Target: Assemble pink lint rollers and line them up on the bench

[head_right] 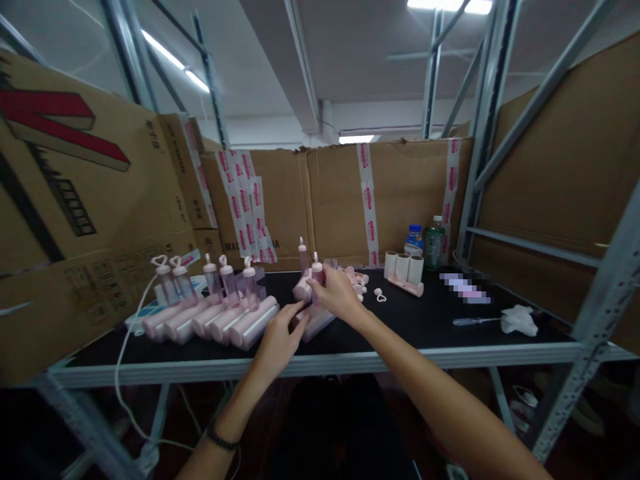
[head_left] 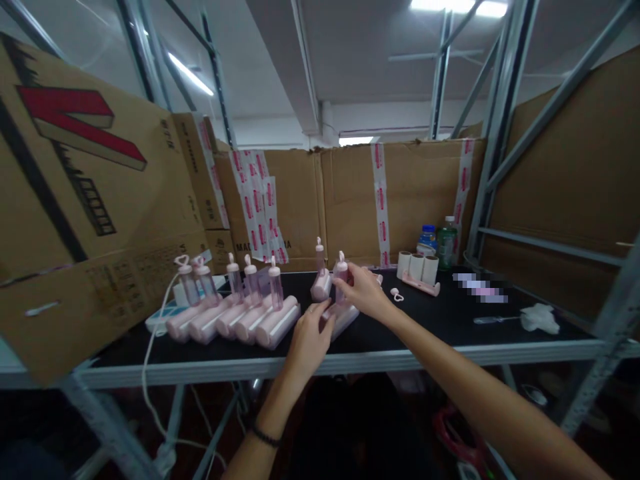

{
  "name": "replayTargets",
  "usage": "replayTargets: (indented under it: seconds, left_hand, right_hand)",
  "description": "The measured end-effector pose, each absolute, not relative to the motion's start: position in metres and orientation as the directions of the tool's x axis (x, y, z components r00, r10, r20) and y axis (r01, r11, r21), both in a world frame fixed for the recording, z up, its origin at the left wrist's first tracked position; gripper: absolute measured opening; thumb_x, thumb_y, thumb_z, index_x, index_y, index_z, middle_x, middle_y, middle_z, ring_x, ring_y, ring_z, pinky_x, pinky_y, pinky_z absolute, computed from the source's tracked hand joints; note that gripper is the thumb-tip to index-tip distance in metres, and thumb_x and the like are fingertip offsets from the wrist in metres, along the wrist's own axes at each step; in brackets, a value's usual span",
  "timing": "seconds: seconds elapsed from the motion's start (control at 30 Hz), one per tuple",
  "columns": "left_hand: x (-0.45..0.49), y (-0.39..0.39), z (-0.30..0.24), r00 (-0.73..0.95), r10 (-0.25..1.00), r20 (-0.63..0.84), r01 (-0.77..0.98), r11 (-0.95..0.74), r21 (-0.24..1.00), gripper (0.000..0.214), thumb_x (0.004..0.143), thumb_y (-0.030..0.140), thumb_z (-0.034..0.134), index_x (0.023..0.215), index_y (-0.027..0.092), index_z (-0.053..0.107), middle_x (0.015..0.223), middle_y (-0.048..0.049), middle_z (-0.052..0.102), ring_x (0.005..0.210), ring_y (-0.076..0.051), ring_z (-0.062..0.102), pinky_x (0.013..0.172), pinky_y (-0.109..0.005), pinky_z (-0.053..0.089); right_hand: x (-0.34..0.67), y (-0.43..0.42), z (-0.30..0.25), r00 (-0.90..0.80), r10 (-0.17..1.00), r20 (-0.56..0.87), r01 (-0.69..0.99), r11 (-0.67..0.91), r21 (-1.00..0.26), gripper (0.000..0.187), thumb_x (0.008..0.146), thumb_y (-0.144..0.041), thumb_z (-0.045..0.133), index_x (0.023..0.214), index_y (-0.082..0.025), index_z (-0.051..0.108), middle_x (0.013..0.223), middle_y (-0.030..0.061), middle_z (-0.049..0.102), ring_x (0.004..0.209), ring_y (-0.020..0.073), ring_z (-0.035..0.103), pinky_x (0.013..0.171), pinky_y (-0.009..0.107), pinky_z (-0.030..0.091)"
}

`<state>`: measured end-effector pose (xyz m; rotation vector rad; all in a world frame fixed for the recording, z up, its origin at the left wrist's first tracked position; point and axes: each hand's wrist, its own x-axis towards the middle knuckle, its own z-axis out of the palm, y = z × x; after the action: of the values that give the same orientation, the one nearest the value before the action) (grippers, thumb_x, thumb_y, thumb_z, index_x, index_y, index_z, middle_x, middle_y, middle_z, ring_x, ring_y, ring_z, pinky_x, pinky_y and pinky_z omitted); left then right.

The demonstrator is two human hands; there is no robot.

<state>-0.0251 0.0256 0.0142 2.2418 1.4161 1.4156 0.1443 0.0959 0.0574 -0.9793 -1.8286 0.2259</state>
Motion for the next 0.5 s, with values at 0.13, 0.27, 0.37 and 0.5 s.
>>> replayTargets:
  seconds: [0.13, 0.27, 0.37, 0.5]
  left_hand:
    - [-0.041, 0.002, 0.025, -0.106, 0.577, 0.810, 0.625, -0.595, 0.506, 0.028, 0.103, 0.027, 0.046, 0.121, 0.020, 0.066, 0.123, -0.0106, 0.072, 0.119, -0.024, 0.066, 0.108, -0.041, 0.050]
    - [-0.072, -0.016, 0.033, -0.365, 0.256, 0.895, 0.672, -0.593, 0.443, 0.020, 0.102, 0.027, 0.047, 0.105, 0.020, 0.066, 0.097, -0.0067, 0.073, 0.095, -0.022, 0.071, 0.092, -0.038, 0.055]
    - [-0.096, -0.020, 0.033, -0.514, 0.107, 0.851, 0.671, -0.568, 0.477, 0.016, 0.099, 0.027, 0.050, 0.101, 0.019, 0.064, 0.091, -0.0055, 0.068, 0.087, -0.021, 0.069, 0.084, -0.036, 0.056]
    - [-0.120, -0.015, 0.030, -0.618, 0.029, 0.786, 0.611, -0.612, 0.502, 0.008, 0.093, 0.022, 0.054, 0.097, 0.018, 0.059, 0.084, -0.0022, 0.063, 0.075, -0.017, 0.064, 0.072, -0.032, 0.053]
  right_hand:
    - [0.150, 0.096, 0.084, -0.081, 0.674, 0.734, 0.424, 0.690, -0.586, 0.029, 0.092, -0.038, 0.065, 0.115, -0.023, 0.057, 0.088, 0.0023, 0.070, 0.073, 0.0211, 0.064, 0.068, 0.030, 0.044]
    - [0.138, 0.105, 0.144, -0.108, 0.592, 0.799, 0.366, 0.771, -0.521, 0.036, 0.092, -0.036, 0.066, 0.124, -0.025, 0.053, 0.093, 0.0043, 0.070, 0.079, 0.0230, 0.065, 0.074, 0.035, 0.048]
    - [0.112, 0.125, 0.195, -0.213, 0.520, 0.827, 0.482, 0.792, -0.374, 0.033, 0.093, -0.030, 0.066, 0.123, -0.021, 0.054, 0.099, 0.0074, 0.069, 0.085, 0.0228, 0.064, 0.081, 0.036, 0.047]
    - [0.064, 0.165, 0.238, -0.299, 0.543, 0.784, 0.627, 0.732, -0.268, 0.029, 0.088, -0.020, 0.071, 0.113, -0.013, 0.059, 0.111, 0.0120, 0.066, 0.101, 0.0255, 0.061, 0.091, 0.038, 0.046]
